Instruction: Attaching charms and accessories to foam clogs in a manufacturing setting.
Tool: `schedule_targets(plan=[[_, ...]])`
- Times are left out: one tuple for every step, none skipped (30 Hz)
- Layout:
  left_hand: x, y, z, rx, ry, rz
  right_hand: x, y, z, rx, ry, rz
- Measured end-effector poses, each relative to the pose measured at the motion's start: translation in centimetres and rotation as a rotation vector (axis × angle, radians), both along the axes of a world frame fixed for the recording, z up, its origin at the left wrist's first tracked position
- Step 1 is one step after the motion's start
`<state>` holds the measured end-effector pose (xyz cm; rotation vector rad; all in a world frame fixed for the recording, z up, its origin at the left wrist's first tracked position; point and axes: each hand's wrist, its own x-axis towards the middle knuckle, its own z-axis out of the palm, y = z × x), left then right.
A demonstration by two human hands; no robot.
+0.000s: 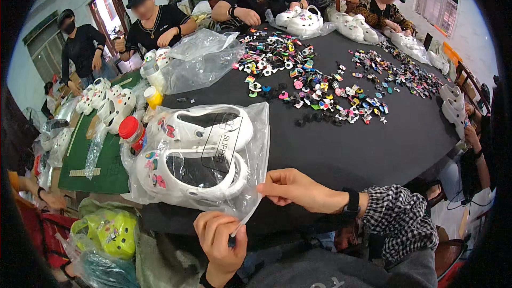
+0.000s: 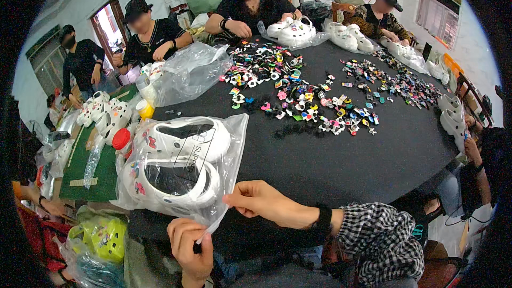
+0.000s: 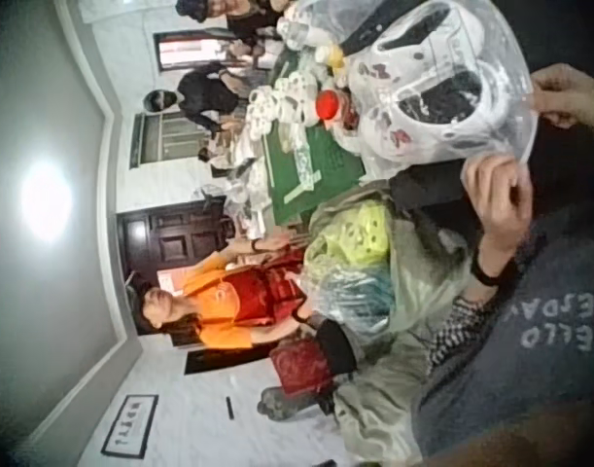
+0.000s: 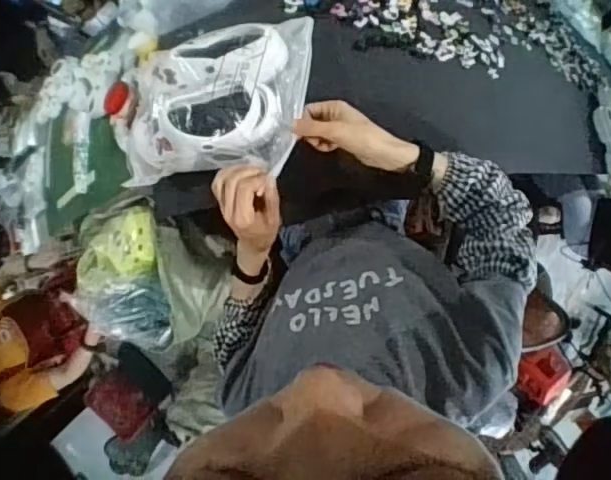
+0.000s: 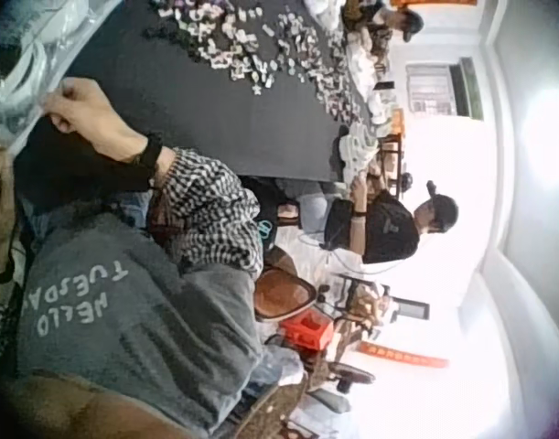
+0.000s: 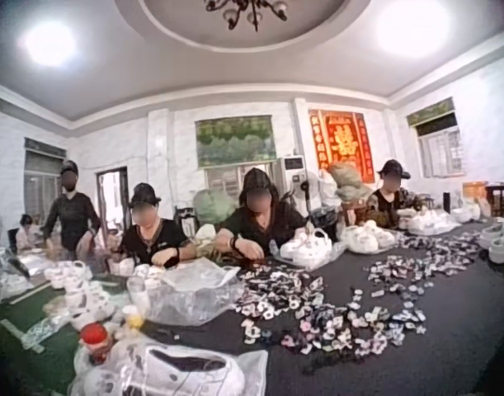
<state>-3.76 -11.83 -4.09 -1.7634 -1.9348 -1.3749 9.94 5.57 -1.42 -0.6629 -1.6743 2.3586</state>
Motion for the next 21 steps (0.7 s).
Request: schedule_targets(plan=[[0.1, 0.0, -0.1, -0.007, -0.002, 0.002, 0.1, 0.1, -0.2, -0.007, -0.002, 0.002], [0.2, 0.3, -0.1, 0.001, -0.03, -0.003, 0.1, 0.3, -0.3, 0.0, -0.014, -0.01], [0.3, 0.6, -0.2, 0.008, -0.059, -0.009, 0.1, 0.6, -0.4, 0.007, -0.027, -0.022], [0.2, 0.7, -0.4, 0.004, -0.06, -0.01, 0.0, 0.8, -0.5, 0.003, -0.029, -0.023], [0.2, 0.6, -0.3, 0.039, 0.024, -0.02, 0.0, 0.8, -0.2, 0.023, -0.029, -0.025], [0.1, 0.5, -0.2, 0.074, 0.109, -0.03, -0.2, 0.8, 0.1, 0.044, -0.029, -0.027], [0.2, 0.3, 0.1, 0.082, 0.112, -0.03, -0.3, 1.1, 0.4, 0.052, -0.026, -0.027], [0.4, 0.1, 0.1, 0.063, 0.172, -0.014, -0.7, 1.9, 0.3, 0.097, -0.033, -0.053], [0.5, 0.0, 0.1, 0.045, 0.232, 0.001, -1.0, 2.7, 0.3, 0.143, -0.04, -0.078], [0.5, -0.1, 0.0, 0.031, 0.256, 0.039, -1.3, 3.7, 0.6, 0.186, -0.037, -0.1], [0.3, -0.3, -0.2, 0.033, 0.26, 0.041, -1.9, 4.8, 0.3, 0.176, -0.04, -0.117], [0.2, -0.3, -0.3, 0.043, 0.23, 0.037, -2.2, 6.1, -0.1, 0.2, -0.064, -0.146], [0.1, -0.4, -0.4, 0.053, 0.2, 0.033, -2.5, 7.4, -0.4, 0.225, -0.087, -0.175], [0.1, -0.5, -0.5, 0.05, 0.197, 0.042, -2.8, 8.6, -0.4, 0.237, -0.102, -0.198], [0.2, -0.7, -0.6, 0.056, 0.199, 0.037, -3.1, 9.8, -0.6, 0.248, -0.116, -0.223], [0.3, -0.8, -0.7, 0.055, 0.203, 0.04, -3.5, 11.1, -1.2, 0.26, -0.121, -0.256], [0.3, -1.0, -0.7, 0.05, 0.207, 0.046, -3.9, 11.8, -1.3, 0.263, -0.12, -0.258], [0.1, -0.9, -0.6, 0.053, 0.208, 0.046, -4.3, 12.5, -1.4, 0.253, -0.133, -0.292], [0.0, -0.7, -0.3, 0.121, 0.23, 0.006, -4.5, 13.1, -1.6, 0.243, -0.146, -0.326], [-0.1, -0.6, -0.1, 0.188, 0.25, -0.033, -4.6, 13.4, -1.5, 0.231, -0.133, -0.355], [-0.1, -0.6, 0.1, 0.19, 0.249, -0.033, -4.7, 13.9, -1.4, 0.233, -0.134, -0.355]])
